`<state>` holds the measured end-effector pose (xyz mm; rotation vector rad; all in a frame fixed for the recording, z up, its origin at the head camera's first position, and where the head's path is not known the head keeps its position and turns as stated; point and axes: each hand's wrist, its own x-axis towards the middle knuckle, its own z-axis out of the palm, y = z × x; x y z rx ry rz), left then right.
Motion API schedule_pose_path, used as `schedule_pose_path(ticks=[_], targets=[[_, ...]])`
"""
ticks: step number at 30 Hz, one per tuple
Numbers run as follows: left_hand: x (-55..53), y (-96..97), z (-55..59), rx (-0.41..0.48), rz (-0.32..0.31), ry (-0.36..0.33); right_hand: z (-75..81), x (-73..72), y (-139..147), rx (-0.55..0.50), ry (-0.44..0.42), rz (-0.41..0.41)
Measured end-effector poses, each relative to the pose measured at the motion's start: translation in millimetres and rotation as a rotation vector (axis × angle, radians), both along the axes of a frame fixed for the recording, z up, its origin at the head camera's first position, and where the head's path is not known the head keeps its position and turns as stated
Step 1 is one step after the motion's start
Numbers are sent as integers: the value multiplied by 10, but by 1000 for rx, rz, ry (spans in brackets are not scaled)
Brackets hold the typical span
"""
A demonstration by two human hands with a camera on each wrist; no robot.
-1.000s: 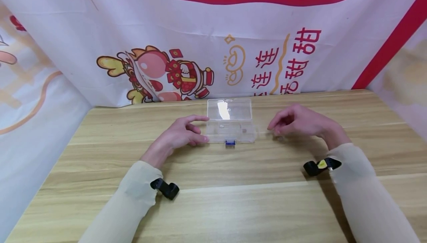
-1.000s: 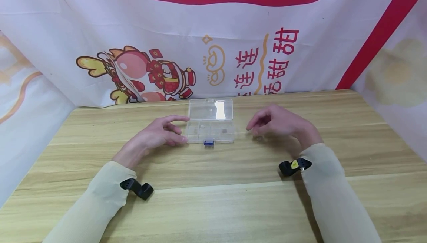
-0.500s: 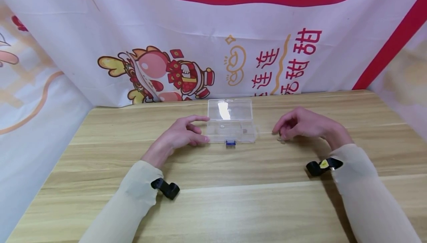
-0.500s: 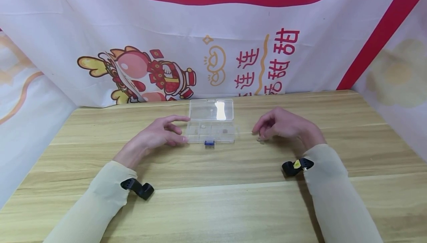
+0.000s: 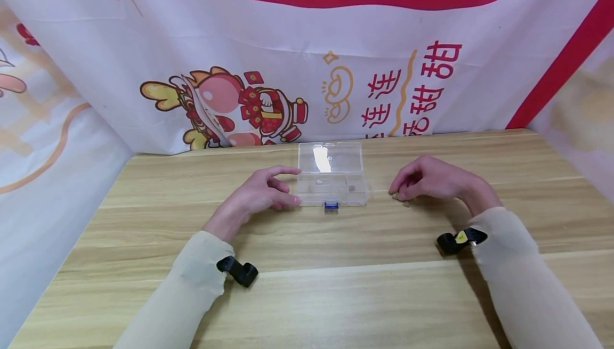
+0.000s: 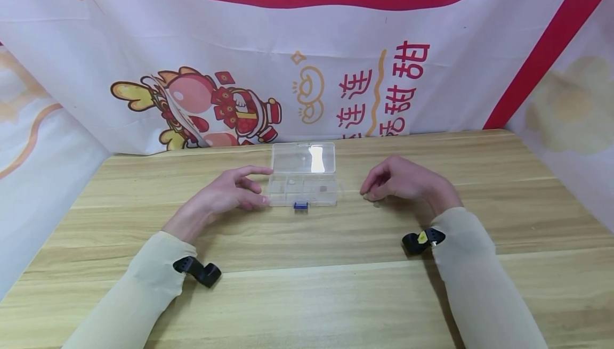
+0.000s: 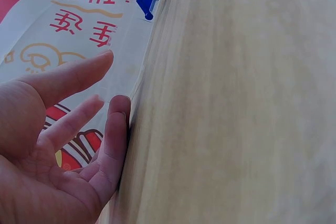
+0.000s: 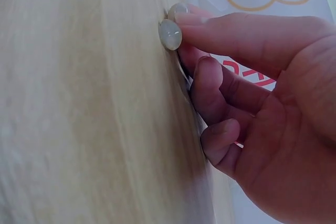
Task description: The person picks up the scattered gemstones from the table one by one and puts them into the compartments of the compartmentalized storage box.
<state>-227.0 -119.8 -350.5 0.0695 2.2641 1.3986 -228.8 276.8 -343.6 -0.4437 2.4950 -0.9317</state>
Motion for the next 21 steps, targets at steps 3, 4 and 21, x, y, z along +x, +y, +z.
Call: schedule_pose_path(ticks=[3,4,21], targets=[[3,-7,-4,3,3,1,3,0,-18,4,7,-1],[5,-9,-4,1,4,0,3,0,-23,3,10,-3],[-4,3,-7,-11,11,-12,110,37,-213,-79,113,-99]])
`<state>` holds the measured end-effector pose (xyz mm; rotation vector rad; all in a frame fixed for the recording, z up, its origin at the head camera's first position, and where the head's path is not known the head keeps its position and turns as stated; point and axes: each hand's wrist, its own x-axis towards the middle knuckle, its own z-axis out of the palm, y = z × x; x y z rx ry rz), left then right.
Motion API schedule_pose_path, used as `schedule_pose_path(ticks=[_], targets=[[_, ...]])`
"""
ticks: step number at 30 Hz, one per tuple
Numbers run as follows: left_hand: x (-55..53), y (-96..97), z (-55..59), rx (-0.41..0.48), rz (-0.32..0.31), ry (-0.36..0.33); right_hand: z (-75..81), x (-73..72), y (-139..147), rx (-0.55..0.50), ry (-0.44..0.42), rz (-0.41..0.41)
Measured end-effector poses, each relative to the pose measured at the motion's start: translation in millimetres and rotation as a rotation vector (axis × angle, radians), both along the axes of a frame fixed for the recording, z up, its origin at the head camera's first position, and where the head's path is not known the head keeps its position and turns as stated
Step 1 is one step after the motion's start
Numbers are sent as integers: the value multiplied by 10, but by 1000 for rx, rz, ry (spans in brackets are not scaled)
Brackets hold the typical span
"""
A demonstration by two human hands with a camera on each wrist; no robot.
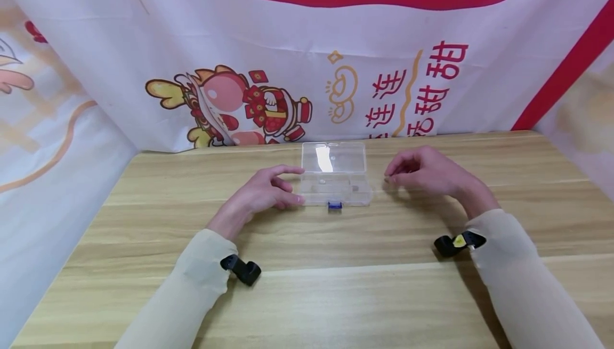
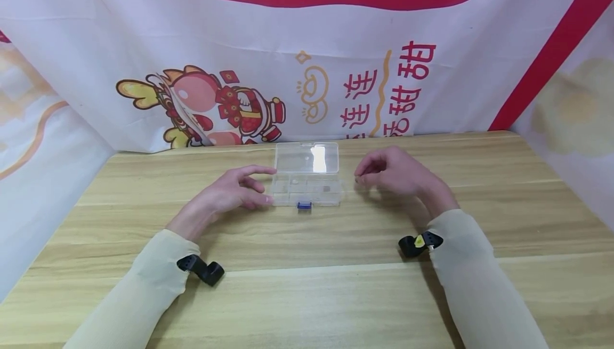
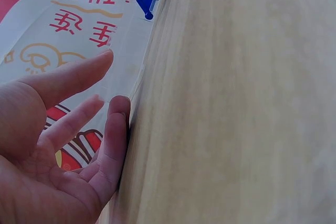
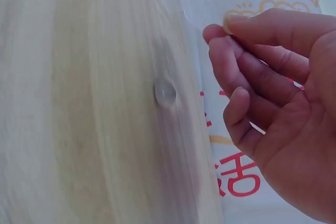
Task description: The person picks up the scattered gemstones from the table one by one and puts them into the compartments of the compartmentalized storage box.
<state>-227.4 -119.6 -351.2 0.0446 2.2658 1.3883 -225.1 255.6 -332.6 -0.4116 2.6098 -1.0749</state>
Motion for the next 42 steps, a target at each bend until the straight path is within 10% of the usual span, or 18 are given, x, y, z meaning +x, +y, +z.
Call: schedule_pose_path(ticks=[24,42], targets=[[-9,60,63,4,-3,-7,108,102,-399,-33,198,-52],[8,-2,25,-20,11,-9,-11,156,-819,-27,133,-88]])
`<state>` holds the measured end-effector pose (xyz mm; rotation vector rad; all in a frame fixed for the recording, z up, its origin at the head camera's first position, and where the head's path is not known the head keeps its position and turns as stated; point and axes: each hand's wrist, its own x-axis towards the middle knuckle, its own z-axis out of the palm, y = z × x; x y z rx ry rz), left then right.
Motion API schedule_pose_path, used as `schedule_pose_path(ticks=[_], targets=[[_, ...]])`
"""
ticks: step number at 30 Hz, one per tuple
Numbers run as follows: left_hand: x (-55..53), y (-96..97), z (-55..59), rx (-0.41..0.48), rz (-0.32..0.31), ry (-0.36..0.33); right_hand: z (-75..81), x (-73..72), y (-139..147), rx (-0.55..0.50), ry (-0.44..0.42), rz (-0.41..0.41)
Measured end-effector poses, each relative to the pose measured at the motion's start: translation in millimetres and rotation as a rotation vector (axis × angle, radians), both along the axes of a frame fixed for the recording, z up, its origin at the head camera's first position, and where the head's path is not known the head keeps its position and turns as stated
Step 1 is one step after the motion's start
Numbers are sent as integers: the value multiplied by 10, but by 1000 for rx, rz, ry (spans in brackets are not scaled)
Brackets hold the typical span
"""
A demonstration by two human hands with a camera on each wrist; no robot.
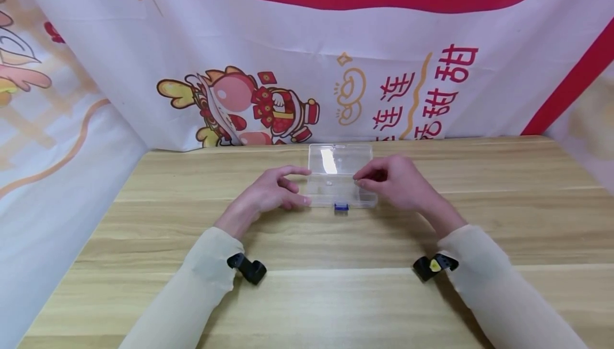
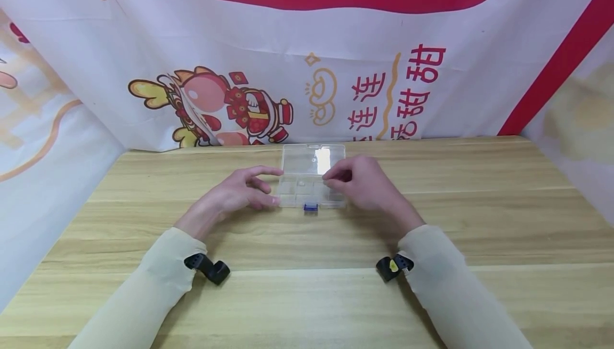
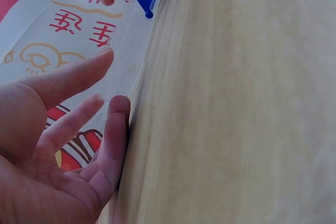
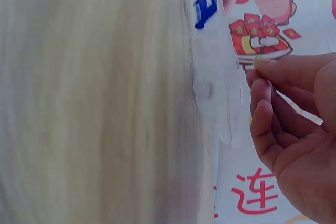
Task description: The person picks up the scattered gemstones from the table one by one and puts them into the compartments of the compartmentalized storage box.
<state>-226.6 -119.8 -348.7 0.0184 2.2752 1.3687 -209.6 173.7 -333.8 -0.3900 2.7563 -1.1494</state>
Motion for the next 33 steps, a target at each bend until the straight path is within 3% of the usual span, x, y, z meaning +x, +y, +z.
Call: schedule_pose_path(ticks=[24,33], targets=[[14,-26,-14,10,-3,9,-9,97,-341,-58,-36,-44],[14,1,-4,18,-10,10,-64,94,-349,-92,-97,-50]])
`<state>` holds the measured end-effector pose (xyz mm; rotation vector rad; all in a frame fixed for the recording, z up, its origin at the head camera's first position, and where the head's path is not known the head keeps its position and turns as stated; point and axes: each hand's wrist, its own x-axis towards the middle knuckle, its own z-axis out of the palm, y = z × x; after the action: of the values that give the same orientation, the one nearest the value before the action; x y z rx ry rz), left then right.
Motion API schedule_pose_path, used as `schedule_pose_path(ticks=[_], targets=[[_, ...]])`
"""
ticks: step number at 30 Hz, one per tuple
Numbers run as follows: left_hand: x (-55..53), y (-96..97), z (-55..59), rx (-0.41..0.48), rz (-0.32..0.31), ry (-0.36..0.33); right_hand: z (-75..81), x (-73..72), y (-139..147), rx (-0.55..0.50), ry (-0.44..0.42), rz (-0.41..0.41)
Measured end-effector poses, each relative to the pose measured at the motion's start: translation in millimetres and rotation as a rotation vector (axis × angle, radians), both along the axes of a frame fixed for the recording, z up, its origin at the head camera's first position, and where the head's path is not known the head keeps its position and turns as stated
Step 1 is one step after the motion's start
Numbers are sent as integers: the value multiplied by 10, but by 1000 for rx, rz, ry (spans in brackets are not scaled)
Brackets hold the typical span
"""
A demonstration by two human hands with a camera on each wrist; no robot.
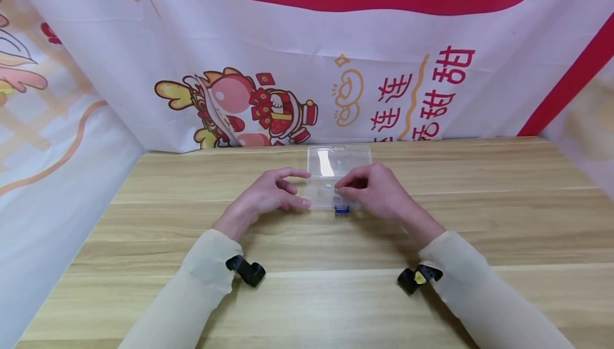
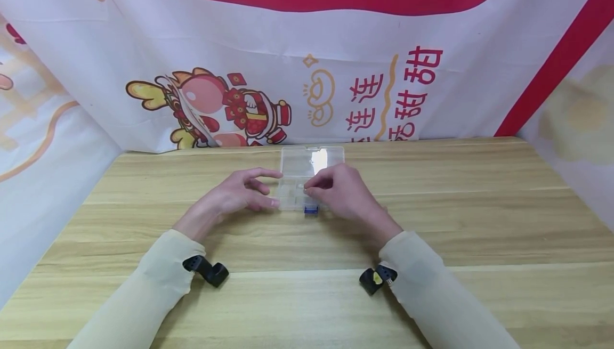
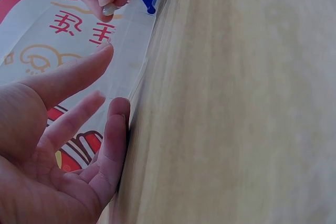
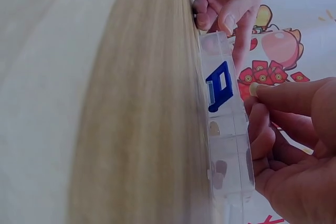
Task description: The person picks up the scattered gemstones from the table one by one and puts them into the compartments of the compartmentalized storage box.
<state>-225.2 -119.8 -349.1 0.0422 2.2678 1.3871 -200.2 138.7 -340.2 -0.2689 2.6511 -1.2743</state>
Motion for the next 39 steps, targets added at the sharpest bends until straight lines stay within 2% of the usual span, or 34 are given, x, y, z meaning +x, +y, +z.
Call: schedule_pose_path(ticks=[9,30,39], targets=[[18,23,1,3,1,-1,-6,12,11,2,-10,5],[35,45,-12,11,5,26,10,31,-3,129,-13,12],[45,56,-9,-1,11,33,21,26,-13,150,-21,25]])
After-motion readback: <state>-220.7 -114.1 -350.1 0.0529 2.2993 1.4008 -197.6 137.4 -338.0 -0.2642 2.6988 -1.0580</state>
